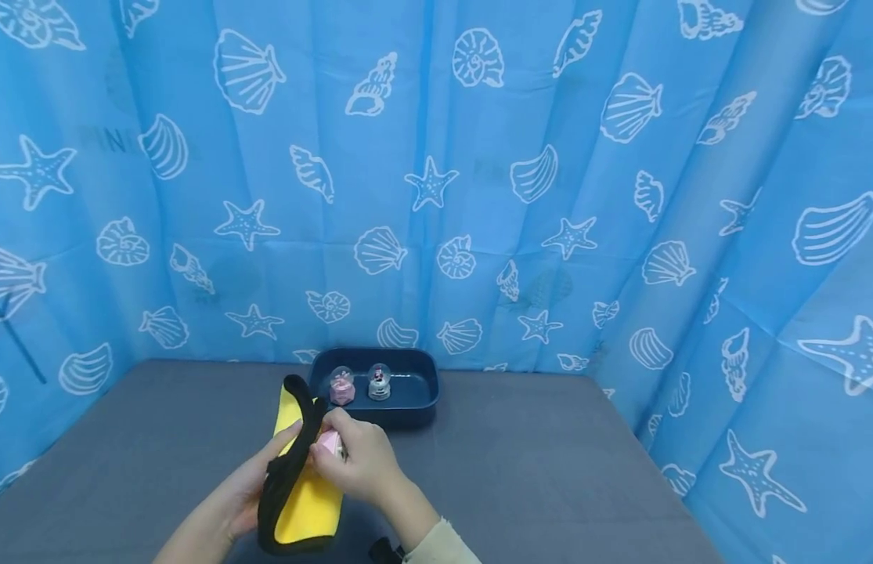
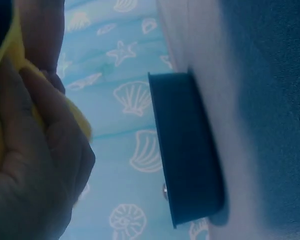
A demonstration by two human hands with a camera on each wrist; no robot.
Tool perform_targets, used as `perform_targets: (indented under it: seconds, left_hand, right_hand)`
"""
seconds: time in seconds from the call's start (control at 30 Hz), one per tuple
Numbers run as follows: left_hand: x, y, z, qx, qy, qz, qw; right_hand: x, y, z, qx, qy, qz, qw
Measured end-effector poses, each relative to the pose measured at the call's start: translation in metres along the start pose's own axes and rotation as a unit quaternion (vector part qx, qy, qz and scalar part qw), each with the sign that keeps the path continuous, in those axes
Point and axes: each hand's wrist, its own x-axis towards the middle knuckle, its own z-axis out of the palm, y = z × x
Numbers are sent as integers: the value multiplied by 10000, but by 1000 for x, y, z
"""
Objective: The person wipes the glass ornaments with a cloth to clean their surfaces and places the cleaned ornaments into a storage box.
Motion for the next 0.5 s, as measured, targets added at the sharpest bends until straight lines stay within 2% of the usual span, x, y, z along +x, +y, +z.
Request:
perform_targets:
  seconds: [0.13, 0.23, 0.37, 0.5]
  left_hand:
    - [4, -2, 5, 11, 341, 109, 9994]
    - [7, -6, 10, -266, 632, 370, 9970]
    - [9, -12, 18, -696, 1058, 726, 9893]
    - [9, -13, 23, -1058, 1243, 892, 9826]
  right_hand:
    - [0, -5, -1, -126, -123, 2, 9998]
    - [1, -7, 1, -85, -90, 136, 9998]
    - [3, -8, 8, 242, -16, 321, 9992]
    - [3, -11, 13, 674, 103, 639, 9956]
